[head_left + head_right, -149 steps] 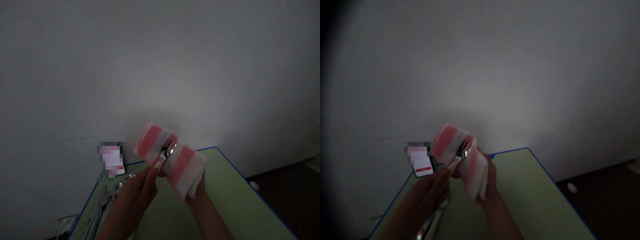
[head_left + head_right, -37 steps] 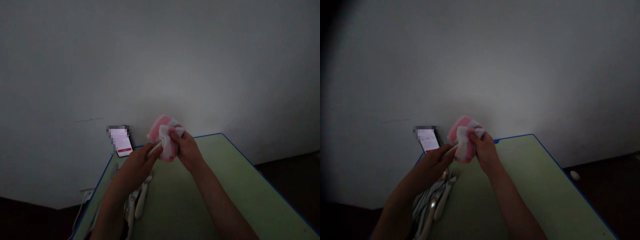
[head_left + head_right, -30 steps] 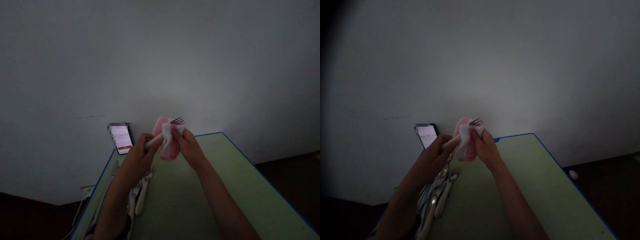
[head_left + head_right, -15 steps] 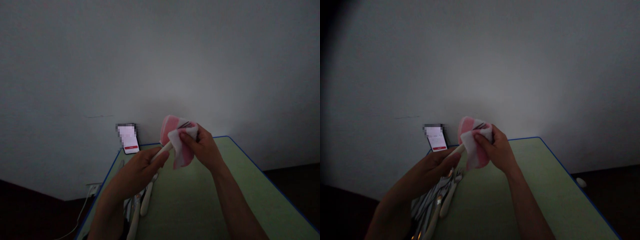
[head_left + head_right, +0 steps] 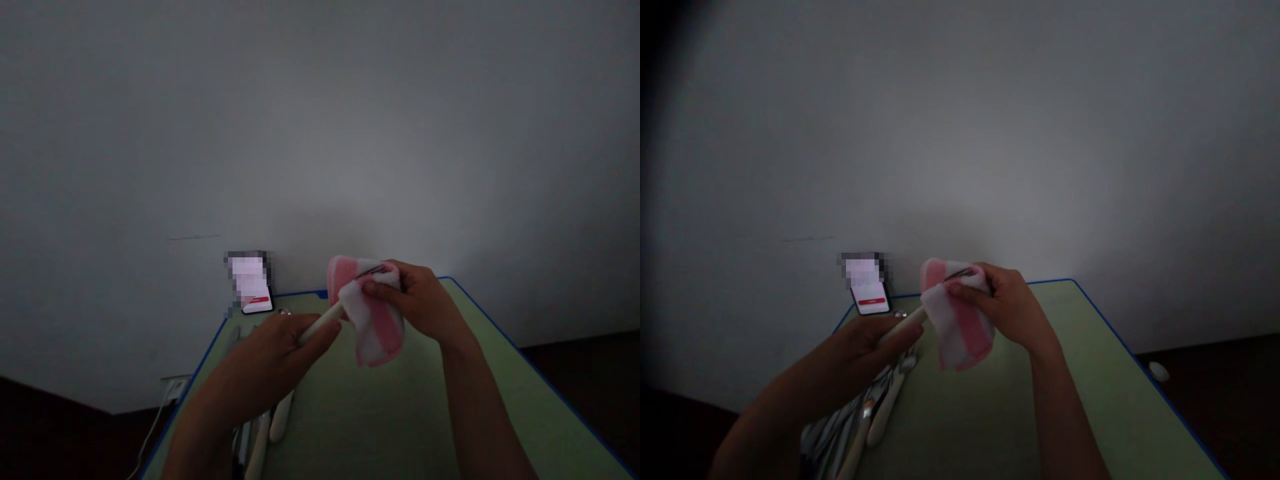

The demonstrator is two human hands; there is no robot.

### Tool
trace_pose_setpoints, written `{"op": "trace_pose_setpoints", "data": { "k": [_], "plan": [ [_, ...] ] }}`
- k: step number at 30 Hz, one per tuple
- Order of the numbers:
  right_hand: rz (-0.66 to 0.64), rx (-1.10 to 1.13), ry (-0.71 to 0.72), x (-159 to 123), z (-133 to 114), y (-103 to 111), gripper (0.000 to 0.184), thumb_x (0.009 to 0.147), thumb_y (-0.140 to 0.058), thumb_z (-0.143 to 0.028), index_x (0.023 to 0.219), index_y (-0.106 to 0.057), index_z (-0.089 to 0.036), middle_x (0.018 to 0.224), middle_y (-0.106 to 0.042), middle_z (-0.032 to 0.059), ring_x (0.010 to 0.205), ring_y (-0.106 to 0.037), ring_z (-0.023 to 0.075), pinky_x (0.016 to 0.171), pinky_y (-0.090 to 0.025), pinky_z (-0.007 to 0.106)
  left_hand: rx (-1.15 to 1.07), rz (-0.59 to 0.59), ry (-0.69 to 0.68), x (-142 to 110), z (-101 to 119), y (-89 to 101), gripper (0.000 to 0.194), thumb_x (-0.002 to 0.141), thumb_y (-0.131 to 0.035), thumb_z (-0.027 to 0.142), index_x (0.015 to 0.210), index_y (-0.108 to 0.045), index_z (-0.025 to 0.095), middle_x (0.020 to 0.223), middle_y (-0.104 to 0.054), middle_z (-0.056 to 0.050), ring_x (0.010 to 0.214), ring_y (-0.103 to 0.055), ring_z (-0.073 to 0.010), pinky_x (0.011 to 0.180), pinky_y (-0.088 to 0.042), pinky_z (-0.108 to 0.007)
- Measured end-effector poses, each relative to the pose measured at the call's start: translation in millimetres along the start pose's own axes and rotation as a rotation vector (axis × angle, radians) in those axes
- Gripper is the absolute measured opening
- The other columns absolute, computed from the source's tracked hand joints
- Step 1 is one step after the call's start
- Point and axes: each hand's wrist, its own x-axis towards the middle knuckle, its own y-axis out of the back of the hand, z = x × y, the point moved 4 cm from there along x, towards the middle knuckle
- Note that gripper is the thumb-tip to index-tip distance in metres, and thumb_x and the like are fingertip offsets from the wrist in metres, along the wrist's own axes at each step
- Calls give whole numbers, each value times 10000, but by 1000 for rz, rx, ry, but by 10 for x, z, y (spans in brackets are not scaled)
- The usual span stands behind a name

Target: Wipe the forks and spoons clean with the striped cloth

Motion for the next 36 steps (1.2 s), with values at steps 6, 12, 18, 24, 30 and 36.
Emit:
{"op": "trace_pose_setpoints", "data": {
  "k": [6, 12, 18, 24, 30, 36],
  "plan": [
    [70, 120, 113, -23, -117, 30, 179, 790, -568, -357, 842, -625, -196, 705, -574, -19, 627, -482, 104, 539, -367, 192, 4, 7, 8, -13, 81, -62, 401, 890, -309, 477, 647, -431, 183, 581, -335, 43, 509, -303, -97, 471, -220, -222],
    [-23, 148, 172, -55, -136, 37, 260, 777, -589, -306, 1017, -583, -206, 882, -618, 12, 782, -538, 145, 688, -420, 238, -22, 6, 16, -4, 98, -72, 409, 876, -312, 482, 655, -465, 175, 571, -373, 36, 505, -321, -99, 466, -231, -214],
    [-17, -21, 161, -50, -112, 61, 181, 785, -575, -357, 825, -625, -188, 705, -605, -14, 627, -505, 115, 566, -369, 209, -11, 58, 16, -3, 159, -78, 417, 856, -330, 486, 657, -515, 170, 547, -394, 34, 491, -344, -97, 455, -243, -207],
    [11, 21, 184, -103, -142, 133, 236, 832, -505, -380, 755, -601, -179, 653, -567, -17, 594, -472, 107, 543, -344, 205, -19, 72, 27, 18, 261, -122, 434, 850, -320, 507, 650, -514, 175, 540, -391, 31, 499, -349, -105, 460, -264, -210],
    [56, 17, 163, -170, -196, 202, 262, 841, -486, -403, 767, -590, -173, 631, -542, -24, 570, -450, 99, 520, -330, 197, -33, 12, -34, 22, 354, -143, 432, 880, -289, 493, 685, -494, 167, 583, -381, 31, 527, -329, -100, 487, -263, -212],
    [70, -74, 160, -314, -268, 236, 240, 829, -514, -392, 771, -600, -176, 650, -561, -24, 580, -458, 98, 524, -332, 196, -40, -24, -63, -29, 325, -169, 403, 888, -303, 481, 673, -449, 172, 589, -295, 43, 522, -273, -92, 476, -224, -213]
  ]
}}
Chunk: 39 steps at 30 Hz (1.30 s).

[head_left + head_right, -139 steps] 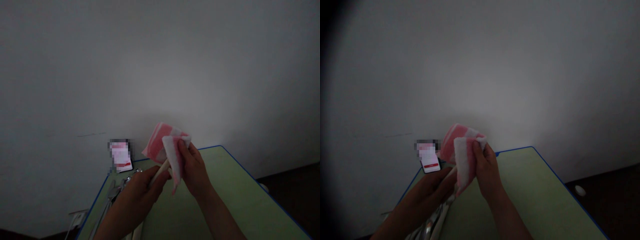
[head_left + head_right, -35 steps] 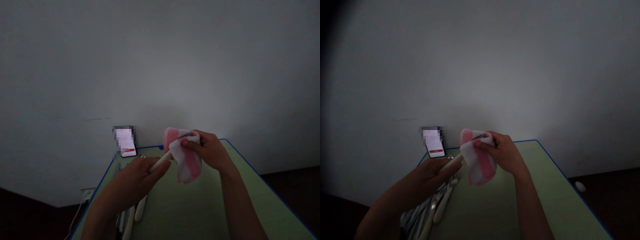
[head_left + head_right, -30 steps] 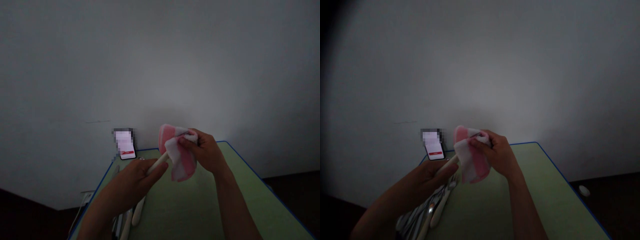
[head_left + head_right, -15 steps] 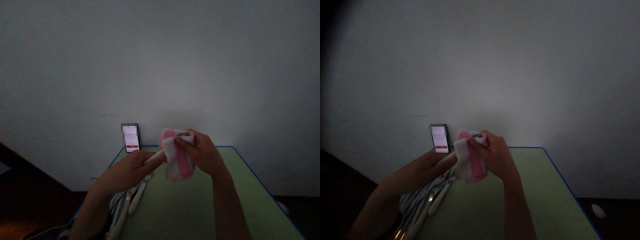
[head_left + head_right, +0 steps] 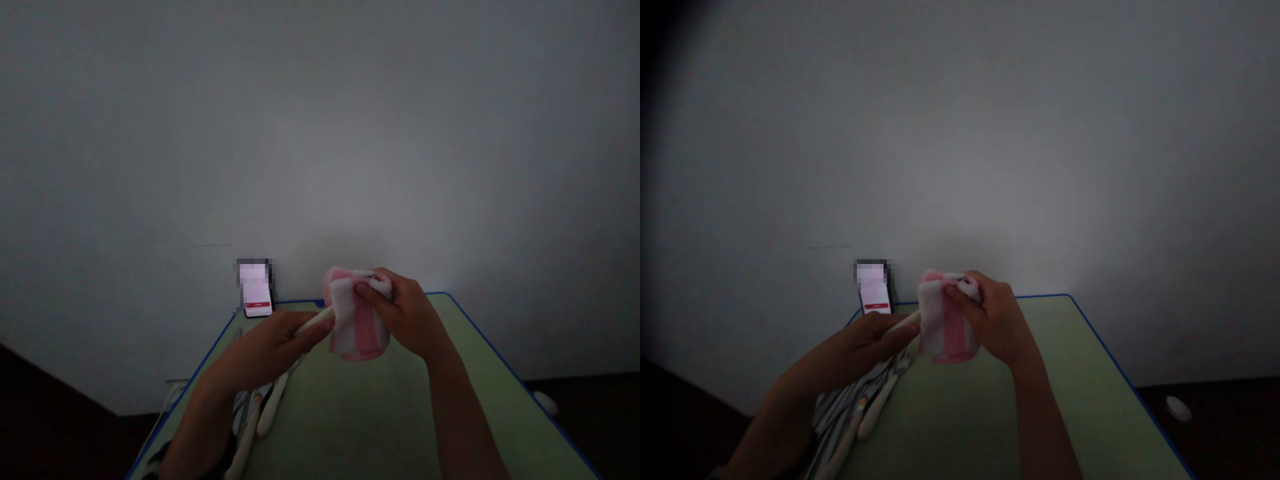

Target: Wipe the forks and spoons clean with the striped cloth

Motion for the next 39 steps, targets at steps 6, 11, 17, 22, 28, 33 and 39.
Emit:
{"op": "trace_pose_setpoints", "data": {
  "k": [6, 11, 17, 22, 28, 33, 39],
  "plan": [
    [14, -19, -26, -22, -36, -87, 233, 820, -524, -391, 795, -619, -180, 681, -593, -15, 598, -484, 107, 536, -344, 206, -16, -17, -36, -39, -14, 43, 403, 885, -312, 474, 682, -477, 167, 604, -351, 36, 549, -319, -98, 502, -265, -211],
    [57, 17, -11, 49, 23, -133, 222, 813, -536, -389, 844, -603, -180, 721, -590, -14, 642, -495, 111, 571, -363, 204, -67, -49, -17, -29, -71, 35, 421, 883, -280, 508, 696, -454, 174, 614, -381, 36, 548, -339, -102, 499, -287, -211],
    [-218, -130, -42, 98, 142, -240, 193, 764, -604, -347, 852, -581, -177, 718, -566, -27, 634, -478, 100, 549, -342, 198, 47, -149, 58, -45, -304, 60, 422, 879, -286, 519, 687, -443, 178, 605, -397, 36, 546, -365, -105, 496, -285, -210],
    [-296, -334, -36, 135, 212, -347, 204, 793, -563, -365, 752, -589, -167, 620, -538, -33, 566, -450, 89, 506, -283, 210, 115, -119, 15, -4, -482, 124, 406, 886, -301, 497, 778, -527, 178, 650, -469, 25, 590, -426, -118, 537, -309, -213],
    [146, -61, -20, 226, 257, -425, 254, 779, -571, -407, 710, -570, -163, 604, -502, -34, 557, -422, 85, 509, -314, 203, -7, 22, -109, 104, -424, 87, 393, 910, -269, 469, 757, -476, 172, 666, -441, 35, 590, -393, -100, 555, -318, -214],
    [579, 562, -154, 197, 365, -670, 315, 764, -543, -490, 727, -541, -177, 627, -496, -31, 538, -437, 84, 493, -358, 207, -99, 16, -160, 157, -238, -59, 407, 923, -213, 462, 757, -452, 177, 651, -441, 33, 575, -389, -99, 547, -326, -218],
    [447, 938, -289, 213, 420, -866, 281, 706, -623, -458, 746, -551, -189, 588, -495, -51, 492, -448, 74, 470, -381, 204, -88, 65, -108, 191, -272, -63, 405, 913, -238, 478, 710, -425, 182, 632, -432, 32, 571, -396, -107, 536, -325, -223]
  ]
}}
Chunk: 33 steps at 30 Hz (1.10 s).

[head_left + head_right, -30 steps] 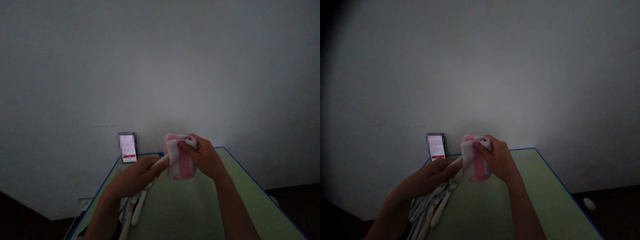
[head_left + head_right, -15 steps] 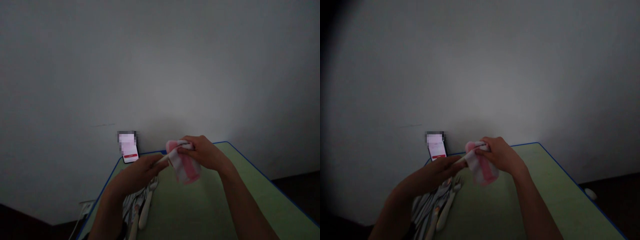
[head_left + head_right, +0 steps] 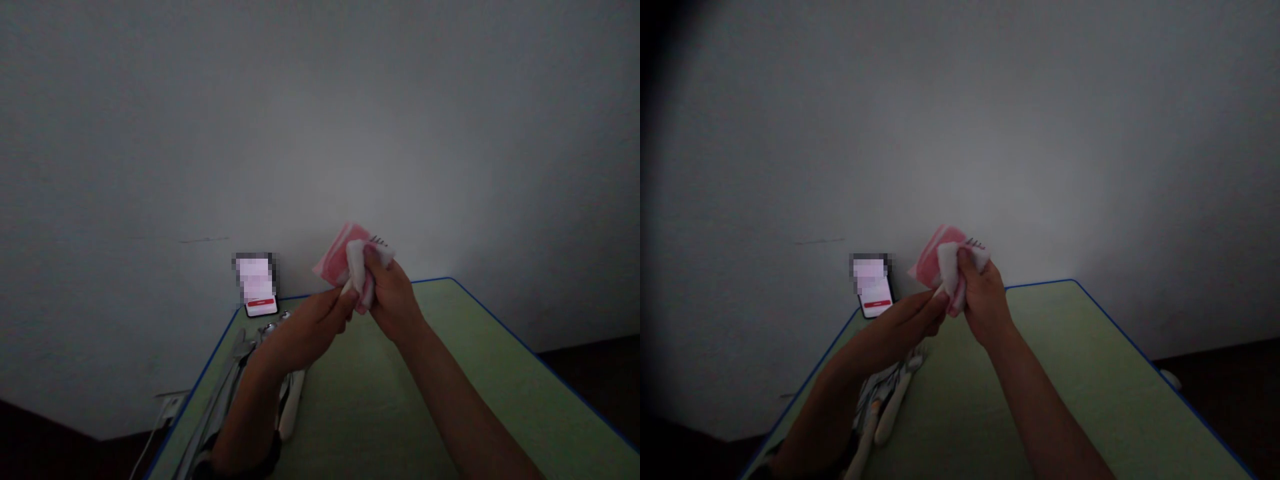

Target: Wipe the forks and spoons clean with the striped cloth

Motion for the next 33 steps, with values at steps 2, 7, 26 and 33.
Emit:
{"op": "trace_pose_setpoints", "data": {
  "k": [2, 7, 26, 33],
  "plan": [
    [-141, -53, -49, -3, -34, -22, 270, 680, -668, -405, 816, -575, -192, 645, -548, -38, 546, -493, 86, 507, -409, 204, -32, 2, 13, -35, -11, 41, 402, 911, -245, 481, 709, -424, 182, 623, -415, 38, 559, -382, -103, 526, -320, -220],
    [-224, -302, 27, -28, -136, -25, 298, 741, -607, -407, 937, -597, -183, 852, -625, 17, 733, -547, 126, 683, -456, 258, -41, 20, 33, -122, -10, 175, 406, 907, -274, 474, 680, -435, 178, 607, -402, 42, 542, -357, -98, 513, -303, -212],
    [-150, -380, 130, -25, -132, -12, 318, 764, -556, -466, 824, -604, -158, 672, -561, -18, 566, -465, 85, 522, -384, 199, -148, -1, 65, -113, 37, 110, 417, 897, -291, 489, 654, -426, 179, 593, -373, 43, 523, -339, -91, 490, -313, -200],
    [-528, -686, 91, -27, -284, 16, 221, 787, -555, -347, 912, -640, -186, 826, -658, 9, 687, -573, 121, 617, -443, 228, 232, 83, 59, -267, 80, 374, 394, 883, -343, 452, 729, -583, 181, 566, -415, 42, 518, -391, -98, 497, -295, -186]
  ]
}}
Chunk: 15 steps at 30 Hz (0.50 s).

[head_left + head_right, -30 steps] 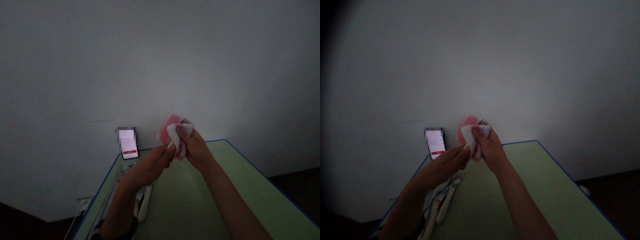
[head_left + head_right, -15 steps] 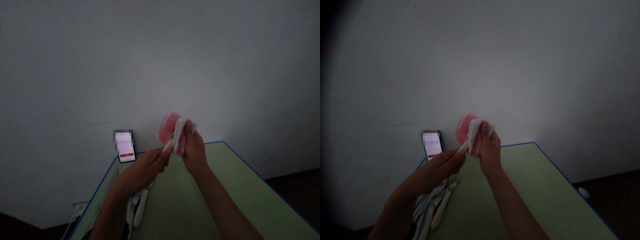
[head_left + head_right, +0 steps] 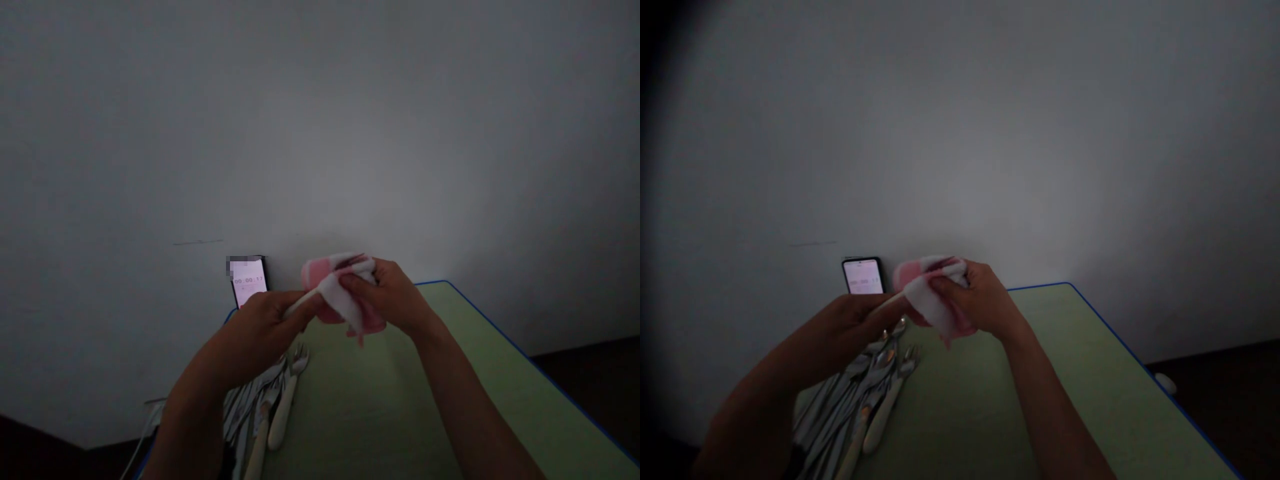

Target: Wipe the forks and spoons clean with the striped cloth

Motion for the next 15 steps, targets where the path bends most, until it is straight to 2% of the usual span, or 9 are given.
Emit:
{"op": "trace_pose_setpoints", "data": {
  "k": [4, 8, 11, 15],
  "plan": [
    [-60, -220, 11, -39, -92, 91, 216, 776, -579, -344, 898, -669, -189, 810, -678, 10, 689, -584, 132, 594, -430, 220, 104, -2, 32, -32, -22, 1, 437, 882, -329, 452, 628, -555, 177, 547, -430, 41, 503, -413, -97, 496, -293, -187],
    [92, -337, -2, -41, -119, 177, 263, 763, -585, -402, 874, -681, -183, 762, -675, 16, 628, -560, 131, 525, -393, 211, 143, 8, 72, -32, -64, -1, 470, 879, -317, 500, 615, -538, 179, 534, -453, 35, 507, -444, -106, 498, -301, -202],
    [177, -308, 30, -37, -122, 192, 273, 751, -596, -414, 849, -670, -170, 747, -667, 17, 618, -546, 125, 514, -377, 204, 170, 7, 78, -31, -70, 11, 477, 876, -315, 517, 610, -523, 180, 510, -453, 37, 490, -452, -107, 492, -296, -209],
    [47, -270, 38, -32, -106, 121, 269, 740, -605, -422, 827, -655, -172, 732, -643, 4, 628, -531, 120, 545, -384, 208, 219, -19, 47, -44, -23, 2, 464, 875, -323, 500, 602, -517, 177, 518, -452, 34, 486, -433, -103, 479, -276, -209]
  ]
}}
